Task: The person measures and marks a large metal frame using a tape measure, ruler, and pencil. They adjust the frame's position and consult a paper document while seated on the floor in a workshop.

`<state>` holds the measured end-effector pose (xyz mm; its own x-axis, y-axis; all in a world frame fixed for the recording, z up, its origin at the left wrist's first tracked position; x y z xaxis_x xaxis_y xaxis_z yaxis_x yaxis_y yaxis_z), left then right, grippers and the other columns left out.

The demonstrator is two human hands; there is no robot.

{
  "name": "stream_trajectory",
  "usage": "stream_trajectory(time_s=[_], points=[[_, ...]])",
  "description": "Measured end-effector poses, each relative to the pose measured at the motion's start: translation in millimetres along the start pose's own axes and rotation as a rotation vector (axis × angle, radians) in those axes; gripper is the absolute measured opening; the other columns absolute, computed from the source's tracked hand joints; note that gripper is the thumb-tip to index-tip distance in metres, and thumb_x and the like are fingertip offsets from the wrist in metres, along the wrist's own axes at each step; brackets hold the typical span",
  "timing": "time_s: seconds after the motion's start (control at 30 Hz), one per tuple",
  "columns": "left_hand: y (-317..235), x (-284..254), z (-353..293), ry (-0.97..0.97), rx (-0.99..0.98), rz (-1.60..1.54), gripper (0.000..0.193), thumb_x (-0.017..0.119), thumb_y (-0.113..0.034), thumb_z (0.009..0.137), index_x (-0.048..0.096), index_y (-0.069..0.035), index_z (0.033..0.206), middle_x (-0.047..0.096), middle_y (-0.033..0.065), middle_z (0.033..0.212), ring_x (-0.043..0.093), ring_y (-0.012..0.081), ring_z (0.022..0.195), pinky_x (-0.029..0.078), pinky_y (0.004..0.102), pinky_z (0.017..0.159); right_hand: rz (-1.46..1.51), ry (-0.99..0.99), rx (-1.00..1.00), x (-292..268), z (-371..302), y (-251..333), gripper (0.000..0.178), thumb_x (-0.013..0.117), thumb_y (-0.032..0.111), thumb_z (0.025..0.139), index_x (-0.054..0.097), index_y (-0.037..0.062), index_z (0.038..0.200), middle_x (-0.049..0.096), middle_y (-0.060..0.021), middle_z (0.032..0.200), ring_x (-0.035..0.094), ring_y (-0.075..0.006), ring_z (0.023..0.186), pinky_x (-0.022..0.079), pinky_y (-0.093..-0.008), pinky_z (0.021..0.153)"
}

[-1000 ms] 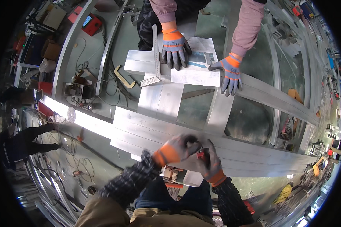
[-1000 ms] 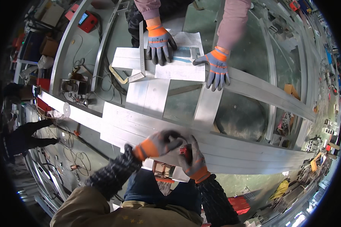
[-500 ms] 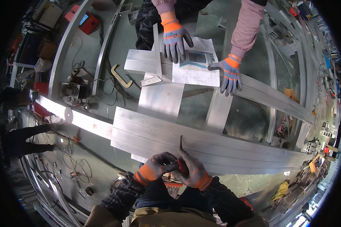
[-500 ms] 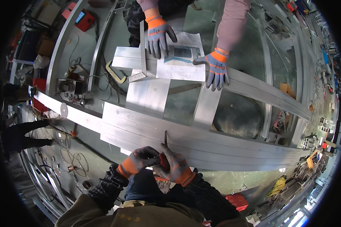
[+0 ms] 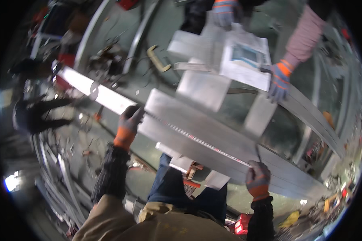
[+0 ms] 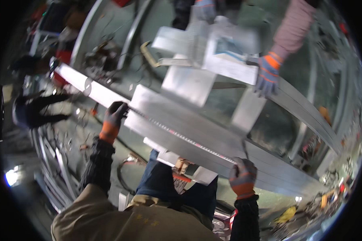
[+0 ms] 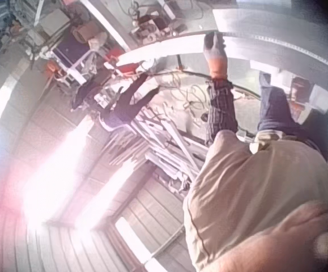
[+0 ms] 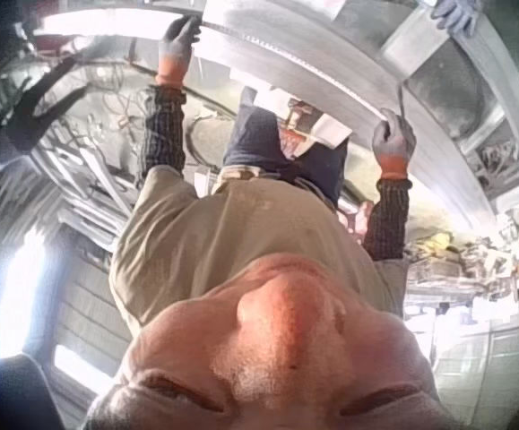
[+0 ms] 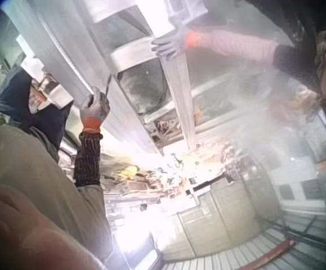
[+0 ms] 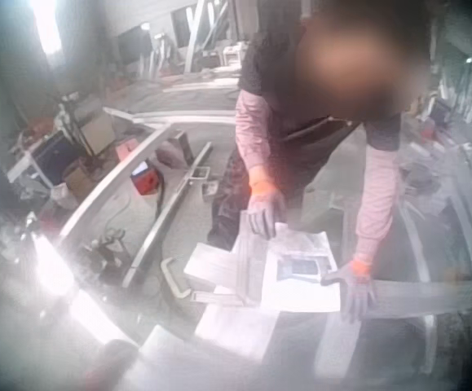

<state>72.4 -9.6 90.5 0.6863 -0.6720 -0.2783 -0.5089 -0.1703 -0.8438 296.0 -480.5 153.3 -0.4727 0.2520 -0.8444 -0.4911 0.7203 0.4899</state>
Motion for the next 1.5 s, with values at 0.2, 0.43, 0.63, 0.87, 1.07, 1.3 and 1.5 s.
stream_trajectory(time_s=[0.2, 0.43, 0.63, 0.87, 1.07, 1.3, 1.5], points=[[43, -4, 24, -0.131, 0.021, 0.113, 0.024, 0.069, -0.017, 0.101, 0.072, 0.003, 0.114, 0.077, 0.0079, 0.103, 0.07, 0.0159, 0.094, 0.054, 0.0299, 0.087, -0.089, 0.031, 0.136, 35, -9, -18, 0.01, 0.069, 0.015, 0.09, 0.074, 0.0125, 0.098, 0.072, -0.0085, 0.093, 0.067, -0.0339, 0.092, 0.052, -0.045, 0.083], [65, -11, 21, -0.195, 0.042, 0.142, 0.03, 0.069, -0.02, 0.101, 0.069, 0.001, 0.121, 0.077, 0.0106, 0.109, 0.07, 0.0189, 0.101, 0.053, 0.0313, 0.094, -0.121, 0.021, 0.107, 50, -4, -17, 0.011, 0.068, 0.013, 0.09, 0.073, 0.013, 0.099, 0.072, -0.0093, 0.094, 0.067, -0.0353, 0.09, 0.052, -0.0462, 0.082], [40, 7, 41, -0.148, 0.194, 0.235, 0.027, 0.065, -0.014, 0.104, 0.068, 0.001, 0.126, 0.074, 0.0058, 0.11, 0.067, 0.0139, 0.1, 0.052, 0.0281, 0.091, -0.115, -0.069, 0.079, 47, 9, -20, 0.011, 0.069, 0.012, 0.09, 0.074, 0.0121, 0.099, 0.073, -0.0094, 0.096, 0.068, -0.0356, 0.091, 0.053, -0.0462, 0.082], [68, 19, 68, -0.142, 0.105, 0.106, 0.032, 0.065, -0.019, 0.103, 0.068, 0.003, 0.126, 0.076, 0.0139, 0.115, 0.069, 0.0209, 0.108, 0.051, 0.0316, 0.098, -0.15, -0.072, 0.138, 43, 22, -26, 0.011, 0.069, 0.014, 0.092, 0.075, 0.0134, 0.101, 0.073, -0.0091, 0.099, 0.067, -0.0351, 0.094, 0.052, -0.0465, 0.085], [90, 27, 76, -0.216, 0.072, -0.109, 0.032, 0.063, -0.011, 0.103, 0.064, 0.001, 0.133, 0.073, 0.0116, 0.118, 0.066, 0.0206, 0.109, 0.049, 0.029, 0.1, -0.173, -0.082, 0.153, 46, 29, -32, 0.018, 0.069, 0.014, 0.089, 0.075, 0.0123, 0.106, 0.072, -0.0105, 0.099, 0.066, -0.0365, 0.096, 0.052, -0.047, 0.086], [163, -23, 106, -0.076, -0.054, -0.022, 0.043, 0.067, -0.018, 0.1, 0.06, -0.007, 0.141, 0.07, 0.0106, 0.125, 0.066, 0.0221, 0.109, 0.053, 0.0323, 0.094, -0.089, 0.059, 0.285, 52, 33, -36, 0.031, 0.073, 0.025, 0.083, 0.073, 0.017, 0.112, 0.071, -0.0131, 0.097, 0.064, -0.0399, 0.095, 0.049, -0.0543, 0.087], [168, -39, 135, -0.215, -0.091, -0.365, 0.041, 0.067, -0.021, 0.103, 0.062, -0.014, 0.143, 0.07, 0.0036, 0.127, 0.066, 0.0144, 0.103, 0.055, 0.0295, 0.088, -0.184, -0.034, 0.302, 65, 21, -41, 0.032, 0.068, 0.034, 0.089, 0.074, 0.0217, 0.117, 0.066, -0.0121, 0.115, 0.06, -0.037, 0.11, 0.045, -0.0532, 0.096]])
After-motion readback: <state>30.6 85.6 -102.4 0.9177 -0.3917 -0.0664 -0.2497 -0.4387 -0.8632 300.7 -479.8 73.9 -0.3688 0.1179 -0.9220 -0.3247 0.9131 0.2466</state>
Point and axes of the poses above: each hand's wrist, its own z-axis towards the middle knuckle, its own x-axis out of the palm, y = z × x, the point moved 8 cm from there along z, towards the middle knuckle
